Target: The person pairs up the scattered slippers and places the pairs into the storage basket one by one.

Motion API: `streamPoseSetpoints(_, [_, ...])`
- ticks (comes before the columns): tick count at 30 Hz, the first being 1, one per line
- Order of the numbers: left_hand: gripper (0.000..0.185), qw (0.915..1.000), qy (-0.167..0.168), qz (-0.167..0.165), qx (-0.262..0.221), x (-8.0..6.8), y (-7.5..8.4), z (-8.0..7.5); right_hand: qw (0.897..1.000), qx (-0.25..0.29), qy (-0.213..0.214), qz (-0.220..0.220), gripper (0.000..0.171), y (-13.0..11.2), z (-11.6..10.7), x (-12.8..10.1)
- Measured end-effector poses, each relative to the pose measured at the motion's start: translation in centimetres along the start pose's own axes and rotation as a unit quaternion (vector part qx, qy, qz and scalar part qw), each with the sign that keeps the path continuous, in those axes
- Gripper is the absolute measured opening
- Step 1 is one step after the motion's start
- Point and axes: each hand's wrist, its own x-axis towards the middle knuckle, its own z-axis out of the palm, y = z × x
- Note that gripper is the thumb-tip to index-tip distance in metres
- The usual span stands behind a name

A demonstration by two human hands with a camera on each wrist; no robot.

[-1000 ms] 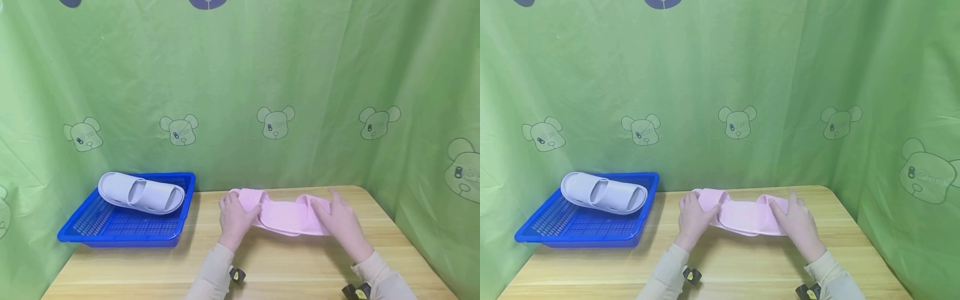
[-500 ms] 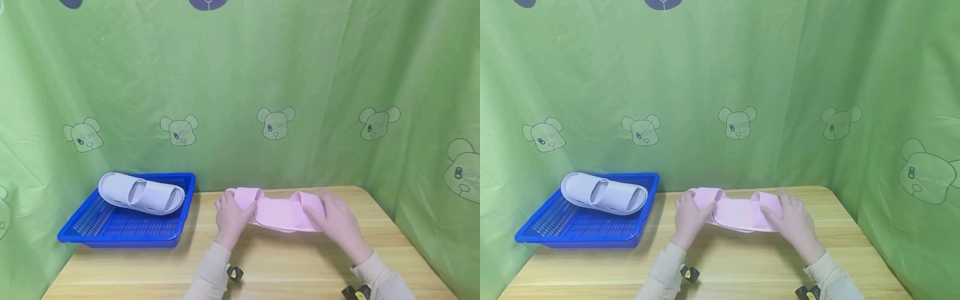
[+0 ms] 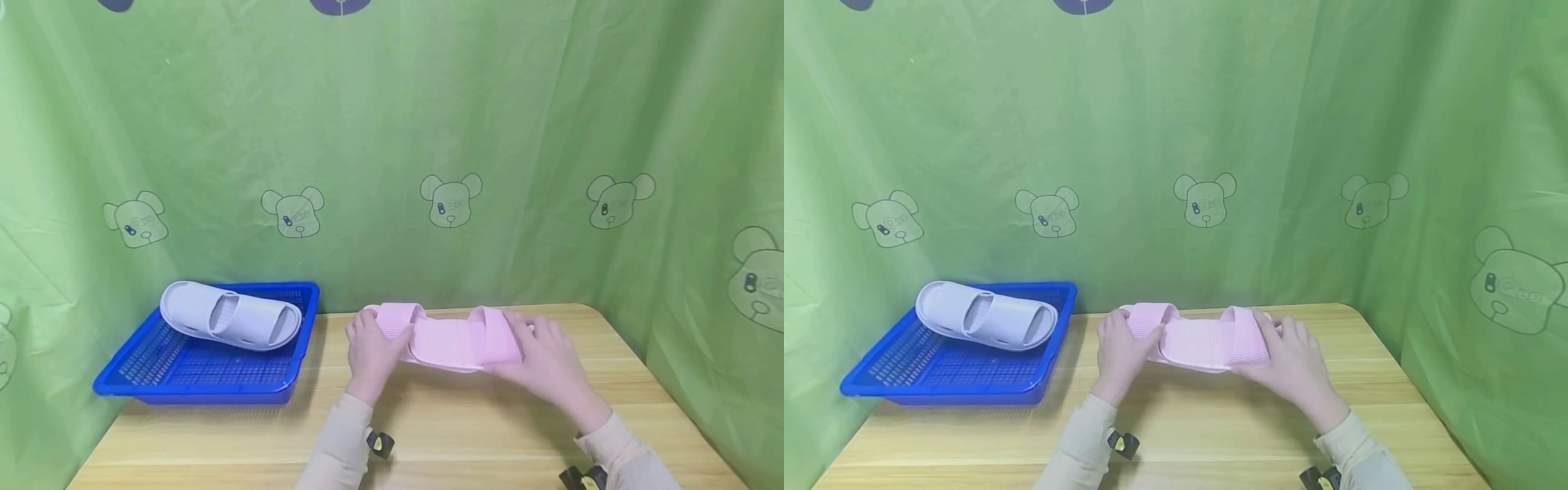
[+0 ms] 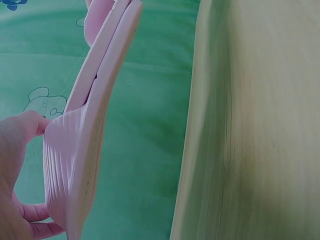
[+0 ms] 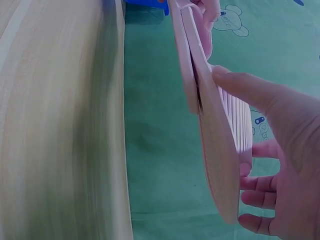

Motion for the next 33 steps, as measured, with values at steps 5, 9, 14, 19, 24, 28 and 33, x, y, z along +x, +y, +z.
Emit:
streamPoseSetpoints(5, [0.076, 1.0000, 0.005, 0.003, -0.002, 0.0, 0.1, 0.0, 1.000, -0.003, 0.008, -0.009, 0.109, -0.1, 0.2, -0.2])
streamPoseSetpoints(9, [0.077, 0.9999, 0.003, 0.013, -0.005, -0.1, 0.3, -0.1, 1.000, -0.006, 0.016, -0.012, 0.108, -0.1, 0.4, -0.3])
streamPoseSetpoints(14, [0.077, 0.9998, 0.001, 0.018, -0.003, -0.4, 0.4, -0.1, 1.000, -0.006, 0.024, -0.012, 0.108, -0.2, 0.5, -0.3])
streamPoseSetpoints(19, [0.075, 0.9996, -0.004, 0.026, -0.008, -0.6, 0.7, 0.0, 0.999, -0.005, 0.033, -0.010, 0.108, -0.2, 0.7, -0.2])
streamPoseSetpoints(24, [0.074, 0.9993, -0.015, 0.033, -0.006, -0.7, 0.8, 0.2, 0.999, -0.009, 0.045, -0.017, 0.106, -0.5, 0.7, -0.2])
streamPoseSetpoints(28, [0.074, 0.9995, -0.009, 0.031, -0.005, -0.7, 0.8, 0.3, 0.998, -0.005, 0.050, -0.027, 0.105, -0.8, 0.7, -0.2])
streamPoseSetpoints(33, [0.076, 0.9996, -0.010, 0.024, -0.007, -0.6, 0.7, 0.2, 0.998, -0.006, 0.052, -0.041, 0.105, -1.1, 0.7, -0.2])
